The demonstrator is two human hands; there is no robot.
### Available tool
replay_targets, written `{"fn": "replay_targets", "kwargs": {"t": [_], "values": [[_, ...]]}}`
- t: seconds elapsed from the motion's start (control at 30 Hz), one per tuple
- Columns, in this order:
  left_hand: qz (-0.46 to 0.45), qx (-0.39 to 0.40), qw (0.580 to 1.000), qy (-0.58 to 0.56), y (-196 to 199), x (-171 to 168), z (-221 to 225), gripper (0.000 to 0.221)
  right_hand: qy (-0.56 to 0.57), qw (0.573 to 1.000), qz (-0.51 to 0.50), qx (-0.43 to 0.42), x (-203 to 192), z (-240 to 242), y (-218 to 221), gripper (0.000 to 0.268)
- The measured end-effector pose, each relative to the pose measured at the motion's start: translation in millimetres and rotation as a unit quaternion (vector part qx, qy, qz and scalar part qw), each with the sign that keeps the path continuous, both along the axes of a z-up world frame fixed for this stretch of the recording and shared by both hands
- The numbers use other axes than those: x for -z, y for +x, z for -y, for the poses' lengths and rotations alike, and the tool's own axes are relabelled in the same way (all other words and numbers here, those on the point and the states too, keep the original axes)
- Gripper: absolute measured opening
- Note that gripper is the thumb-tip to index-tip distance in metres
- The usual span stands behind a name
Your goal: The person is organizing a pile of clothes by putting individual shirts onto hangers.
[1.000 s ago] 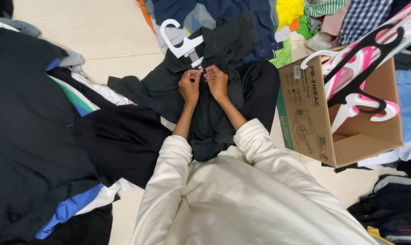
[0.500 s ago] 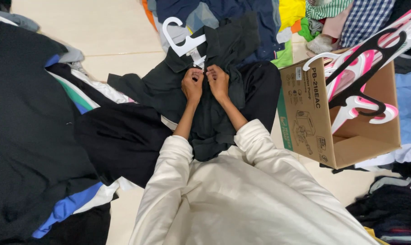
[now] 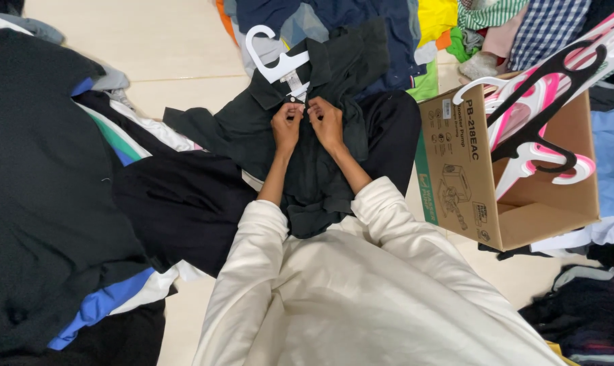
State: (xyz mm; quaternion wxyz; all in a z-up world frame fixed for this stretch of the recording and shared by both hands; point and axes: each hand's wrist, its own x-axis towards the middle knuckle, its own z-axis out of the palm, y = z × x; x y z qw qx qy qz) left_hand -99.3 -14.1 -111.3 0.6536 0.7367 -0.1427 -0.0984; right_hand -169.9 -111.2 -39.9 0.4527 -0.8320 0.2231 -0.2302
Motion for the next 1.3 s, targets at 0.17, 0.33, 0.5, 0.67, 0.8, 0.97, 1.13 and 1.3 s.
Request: {"fn": "replay_targets", "kwargs": {"t": [0.17,0.33,0.5,0.67,0.8,0.97,1.13,1.3], "values": [[-0.050,0.012,0.997,-0.050,3,21,1,0.007,-0.014,1.000,-0.011,-0.022,-2,0,1,0.014],[-0.062,0.009,0.996,-0.069,2,33,3,0.009,-0.022,0.999,-0.011,-0.024,6,4,2,0.012],[-0.046,-0.005,0.998,-0.053,-1,13,1,0.009,-0.057,0.997,-0.032,-0.029,4,3,3,0.014],[-0.016,-0.010,0.999,-0.034,-7,-8,-3,0.018,-0.095,0.993,-0.051,-0.040,-6,-1,4,0.013],[0.008,-0.015,0.999,-0.028,-5,5,-1,0.015,-0.116,0.990,-0.055,-0.050,-8,-4,3,0.016],[0.055,-0.016,0.998,0.003,-6,2,1,0.011,-0.089,0.994,-0.059,-0.035,-6,-6,3,0.016],[0.079,-0.012,0.997,0.011,-8,10,5,0.008,-0.032,0.996,-0.081,0.008,-5,-5,3,0.007],[0.084,-0.006,0.996,0.002,-10,15,7,0.010,0.008,0.999,-0.050,-0.017,-10,-3,6,0.008]]}}
